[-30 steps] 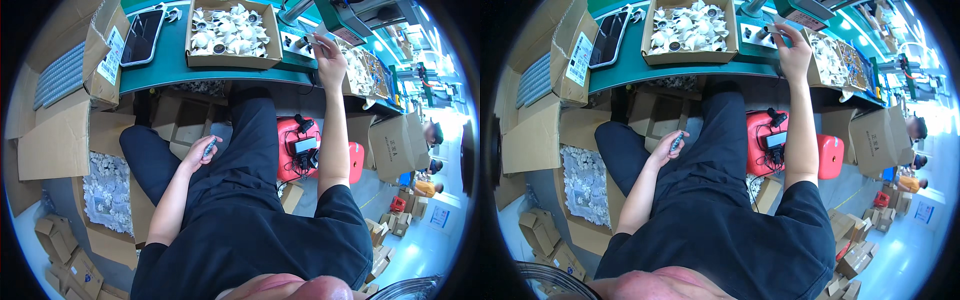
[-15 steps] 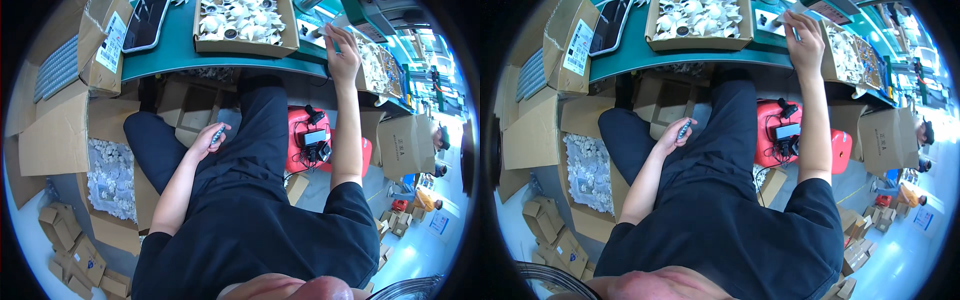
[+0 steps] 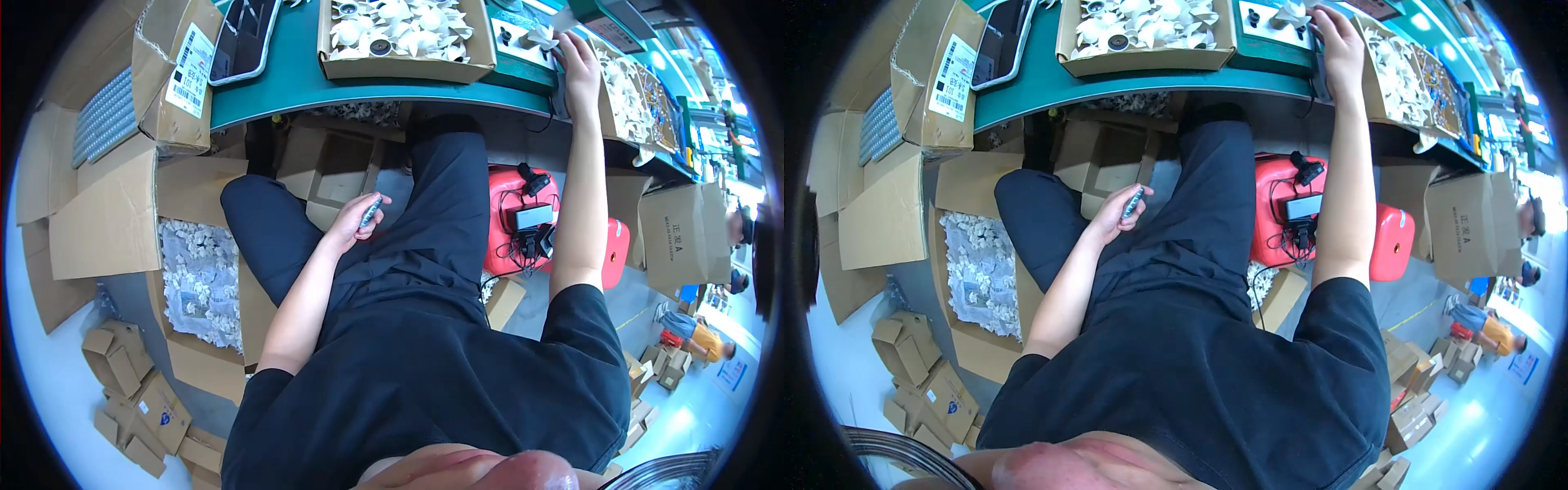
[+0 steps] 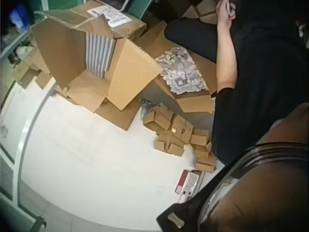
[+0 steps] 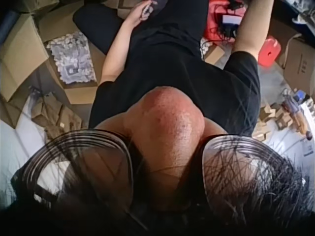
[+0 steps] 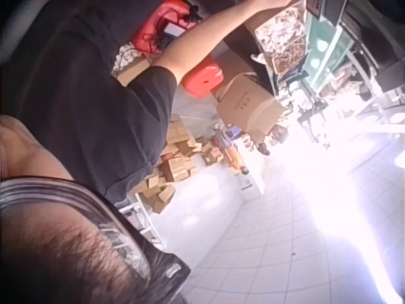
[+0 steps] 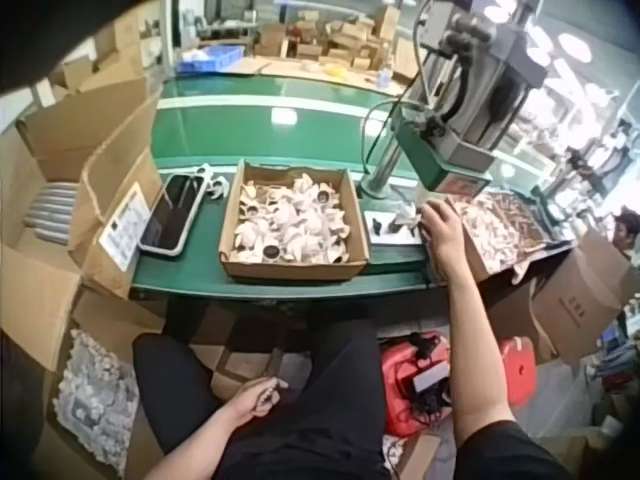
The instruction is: Inspecting and sorting electronic components into partitioned plastic trays at an assembly station.
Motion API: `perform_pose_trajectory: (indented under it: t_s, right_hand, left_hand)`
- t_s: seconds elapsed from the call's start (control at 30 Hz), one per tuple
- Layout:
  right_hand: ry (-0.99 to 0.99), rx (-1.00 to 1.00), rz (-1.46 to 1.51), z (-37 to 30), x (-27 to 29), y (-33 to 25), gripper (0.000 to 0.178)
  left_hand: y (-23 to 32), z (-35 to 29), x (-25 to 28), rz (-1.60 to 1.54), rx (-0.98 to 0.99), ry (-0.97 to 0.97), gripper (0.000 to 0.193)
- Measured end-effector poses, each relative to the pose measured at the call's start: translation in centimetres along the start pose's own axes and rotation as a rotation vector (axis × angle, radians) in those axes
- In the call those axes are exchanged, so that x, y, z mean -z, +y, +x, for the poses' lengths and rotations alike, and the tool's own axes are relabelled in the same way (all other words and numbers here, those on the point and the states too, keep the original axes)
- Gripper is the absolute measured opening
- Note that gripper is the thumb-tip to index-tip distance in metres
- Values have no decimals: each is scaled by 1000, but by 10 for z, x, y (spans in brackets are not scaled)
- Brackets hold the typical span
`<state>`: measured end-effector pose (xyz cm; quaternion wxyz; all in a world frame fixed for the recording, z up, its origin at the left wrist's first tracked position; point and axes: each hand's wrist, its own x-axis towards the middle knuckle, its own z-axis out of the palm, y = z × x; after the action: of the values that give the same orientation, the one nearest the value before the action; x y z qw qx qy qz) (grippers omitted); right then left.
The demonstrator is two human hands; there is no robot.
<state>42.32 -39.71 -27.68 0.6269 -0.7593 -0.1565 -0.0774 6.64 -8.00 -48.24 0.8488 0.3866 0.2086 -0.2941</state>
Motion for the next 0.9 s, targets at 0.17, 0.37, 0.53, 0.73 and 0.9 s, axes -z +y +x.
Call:
perform_pose_trajectory:
  t_s: [0.17,0.37,0.53,0.73,0.9]
  right_hand:
    - [25,6,-138,-2,0,-3,35]
    - [-144,320,-189,-28,-19,-25,45]
    - [127,253,-9,-30,-40,-31,40]
    - [290,680,-421,-65,-82,-52,37]
    - [65,672,-426,-75,-113,-91,42]
  left_hand:
    - [3,6,-1,-31,-29,3,36]
    - [-11,-1,2,-38,-37,20,37]
    - [-13,-3,10,-44,-54,27,39]
    - [-6,-9,4,-152,-72,115,45]
    - [9,-38,-21,-54,-49,56,48]
